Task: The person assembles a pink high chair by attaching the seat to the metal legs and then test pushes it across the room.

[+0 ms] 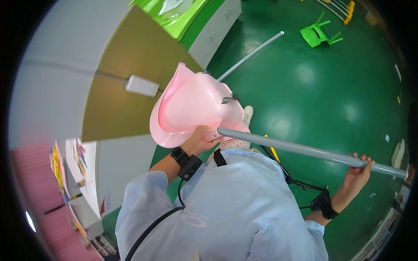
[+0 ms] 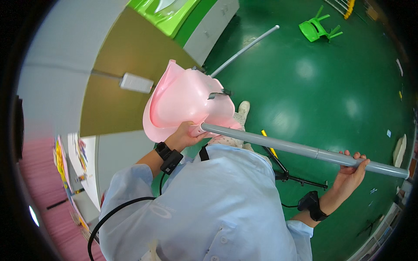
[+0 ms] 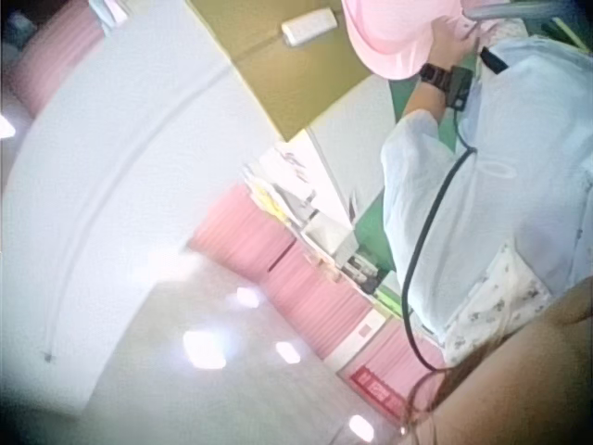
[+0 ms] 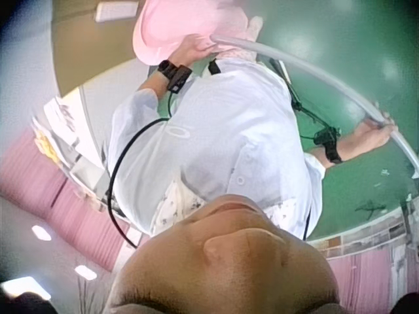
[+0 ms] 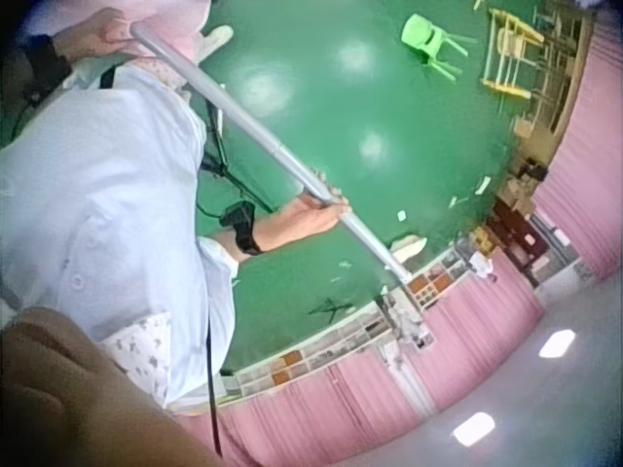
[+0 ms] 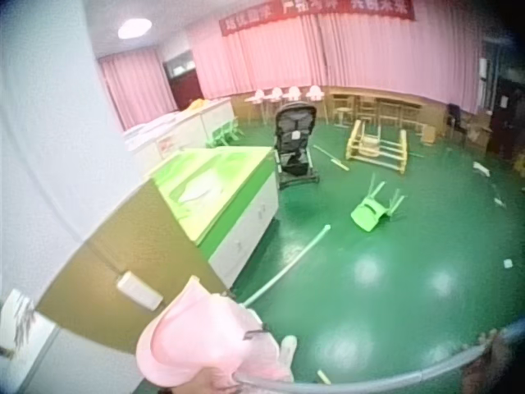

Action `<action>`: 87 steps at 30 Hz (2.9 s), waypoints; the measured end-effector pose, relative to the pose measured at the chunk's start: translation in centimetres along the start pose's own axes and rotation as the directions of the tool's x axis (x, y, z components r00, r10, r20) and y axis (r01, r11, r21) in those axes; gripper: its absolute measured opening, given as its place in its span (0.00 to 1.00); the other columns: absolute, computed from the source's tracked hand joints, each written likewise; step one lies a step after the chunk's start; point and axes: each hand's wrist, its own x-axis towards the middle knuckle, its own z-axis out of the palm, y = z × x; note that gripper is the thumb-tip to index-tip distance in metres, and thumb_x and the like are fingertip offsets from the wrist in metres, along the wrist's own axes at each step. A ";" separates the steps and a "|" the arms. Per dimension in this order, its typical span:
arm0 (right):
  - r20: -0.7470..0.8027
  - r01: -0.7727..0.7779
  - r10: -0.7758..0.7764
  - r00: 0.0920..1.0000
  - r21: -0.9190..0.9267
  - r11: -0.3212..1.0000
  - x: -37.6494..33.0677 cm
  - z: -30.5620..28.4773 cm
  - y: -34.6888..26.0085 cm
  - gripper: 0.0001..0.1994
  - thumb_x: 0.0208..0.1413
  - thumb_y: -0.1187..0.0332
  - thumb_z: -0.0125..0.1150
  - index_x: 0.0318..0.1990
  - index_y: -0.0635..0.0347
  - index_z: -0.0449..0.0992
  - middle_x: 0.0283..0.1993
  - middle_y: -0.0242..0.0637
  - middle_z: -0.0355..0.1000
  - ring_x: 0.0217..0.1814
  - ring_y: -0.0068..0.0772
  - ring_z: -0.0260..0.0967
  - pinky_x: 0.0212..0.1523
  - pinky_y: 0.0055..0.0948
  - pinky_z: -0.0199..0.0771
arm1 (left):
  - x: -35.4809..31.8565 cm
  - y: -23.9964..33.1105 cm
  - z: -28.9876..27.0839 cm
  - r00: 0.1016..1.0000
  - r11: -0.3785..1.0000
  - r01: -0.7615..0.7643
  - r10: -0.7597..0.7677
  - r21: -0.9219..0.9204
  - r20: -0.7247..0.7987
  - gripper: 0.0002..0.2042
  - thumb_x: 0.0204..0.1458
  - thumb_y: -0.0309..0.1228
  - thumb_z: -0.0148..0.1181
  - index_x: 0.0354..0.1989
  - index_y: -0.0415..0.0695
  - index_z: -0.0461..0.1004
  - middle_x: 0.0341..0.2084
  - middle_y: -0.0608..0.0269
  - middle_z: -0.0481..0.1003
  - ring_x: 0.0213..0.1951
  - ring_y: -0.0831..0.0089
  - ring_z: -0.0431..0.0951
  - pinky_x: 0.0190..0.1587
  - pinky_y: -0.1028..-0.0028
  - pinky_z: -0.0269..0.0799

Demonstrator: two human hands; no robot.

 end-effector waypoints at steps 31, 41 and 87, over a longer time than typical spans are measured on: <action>-0.113 0.087 -0.089 0.990 -0.026 0.996 24.4 5.8 -2.4 0.15 0.55 0.59 0.45 0.44 0.58 0.58 0.37 0.33 0.61 0.40 0.32 0.64 0.44 0.33 0.64 | 12.4 6.9 29.6 0.968 0.863 0.244 -0.186 0.443 -0.170 0.15 0.41 0.25 0.43 0.38 0.32 0.53 0.37 0.46 0.59 0.41 0.51 0.65 0.45 0.57 0.67; -0.048 0.241 -0.243 0.969 -0.046 0.969 17.7 17.1 -3.5 0.12 0.55 0.63 0.46 0.42 0.61 0.61 0.39 0.38 0.62 0.40 0.38 0.64 0.42 0.36 0.66 | 8.5 15.9 27.0 0.988 0.738 0.118 -0.153 0.664 -0.006 0.16 0.39 0.22 0.42 0.39 0.29 0.54 0.35 0.45 0.62 0.38 0.51 0.68 0.40 0.57 0.71; 0.002 -0.093 0.094 0.996 -0.137 0.986 11.4 25.5 6.2 0.12 0.55 0.68 0.44 0.44 0.60 0.53 0.41 0.46 0.63 0.43 0.44 0.66 0.38 0.37 0.72 | 7.6 16.4 23.2 0.980 0.886 0.002 0.091 0.464 -0.177 0.19 0.38 0.22 0.44 0.42 0.33 0.53 0.38 0.46 0.61 0.40 0.50 0.67 0.42 0.54 0.70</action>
